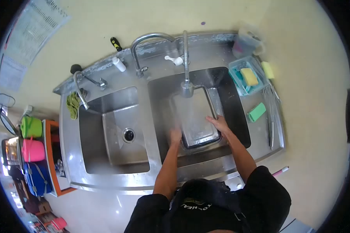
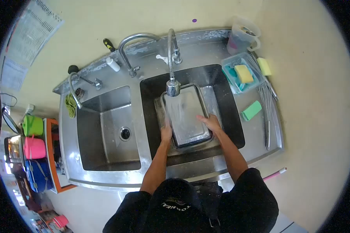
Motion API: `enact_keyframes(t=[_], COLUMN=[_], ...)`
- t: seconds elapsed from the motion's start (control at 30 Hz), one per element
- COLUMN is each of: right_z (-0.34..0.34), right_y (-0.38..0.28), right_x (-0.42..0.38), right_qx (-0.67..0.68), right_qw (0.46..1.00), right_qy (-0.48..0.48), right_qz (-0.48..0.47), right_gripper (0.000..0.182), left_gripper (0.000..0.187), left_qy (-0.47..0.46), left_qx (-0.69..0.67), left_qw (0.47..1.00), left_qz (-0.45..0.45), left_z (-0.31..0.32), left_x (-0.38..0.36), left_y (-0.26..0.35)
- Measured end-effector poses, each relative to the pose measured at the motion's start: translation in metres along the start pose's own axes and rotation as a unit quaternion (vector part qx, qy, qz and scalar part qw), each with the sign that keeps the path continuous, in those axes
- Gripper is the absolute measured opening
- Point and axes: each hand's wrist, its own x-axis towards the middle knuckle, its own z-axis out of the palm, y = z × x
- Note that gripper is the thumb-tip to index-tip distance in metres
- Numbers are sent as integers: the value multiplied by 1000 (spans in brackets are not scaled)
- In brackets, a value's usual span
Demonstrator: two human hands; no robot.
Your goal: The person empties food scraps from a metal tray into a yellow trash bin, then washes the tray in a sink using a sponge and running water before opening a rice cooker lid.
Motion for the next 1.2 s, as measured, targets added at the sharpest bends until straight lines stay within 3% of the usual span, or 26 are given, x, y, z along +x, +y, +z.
enact_keyframes(t=[0.07, 0.13, 0.17, 0.23, 0.3, 0.37, 0.43, 0.53, 0.6, 0.67, 0.73, 0.8, 0.87, 0.93, 1.0, 1.07, 1.17, 1.2], right_z=[14, 33, 44, 55, 64, 64, 51, 37, 47, 59, 83, 111, 133, 145, 147, 145, 140, 138], right_y=[4, 2, -6, 5, 39, 43, 17, -37, -88, -137, -188, -220, -227, -243, -237, -231, -227, -234], right_x=[1, -4, -18, -25, -19, -15, -20, 25, 62, 112, 144, 172, 210, 203, 205, 212, 216, 199], right_qx=[-149, -242, -298, -338, -377, -406, -434, -495, -502, -332, -348, -368, -506, -554, -567, -575, -573, -574], right_qw=[982, 953, 932, 911, 855, 799, 747, 755, 756, 665, 647, 526, 599, 731, 727, 711, 693, 701], right_qy=[89, 134, 152, 35, 27, -24, -122, -276, -97, 38, 81, 139, 97, 14, 1, 9, 29, 23], right_qz=[-76, -124, -142, -233, -355, -442, -489, -330, -410, -668, -674, -754, -613, -399, -388, -405, -437, -422], right_gripper=[72, 73, 67, 55, 43, 32, 24, 16, 11, 16, 22, 30, 43, 50, 53, 54, 54, 52], left_gripper=[74, 78, 78, 76, 65, 52, 41, 42, 44, 43, 40, 39, 36, 30, 26, 25, 24, 25], left_qy=[16, 90, 174, 98, 107, 98, 17, -54, -62, -57, -37, -7, -1, 10, 58, 76, 90, 85], left_qx=[-28, -53, -15, -123, -166, -248, -396, -340, -354, -379, -402, -418, -410, -436, -422, -361, -213, -299], left_qw=[993, 981, 977, 973, 955, 949, 918, 938, 933, 923, 914, 907, 912, 899, 897, 922, 946, 935], left_qz=[114, 164, 120, 168, 221, 169, -2, -33, -11, 12, 38, 50, 13, 36, 121, 114, 227, 172], left_z=[14, 26, 32, 31, 39, 35, 18, 2, 3, 7, 1, -7, -22, -33, -39, -46, -57, -56], left_x=[52, 19, 22, -16, -9, 12, 14, 7, -1, -16, -37, -31, -32, -51, -43, -40, -8, -30], left_y=[-32, 7, 5, 36, 32, 20, 6, -3, -18, -25, -18, -21, -23, 11, 25, 40, 14, 37])
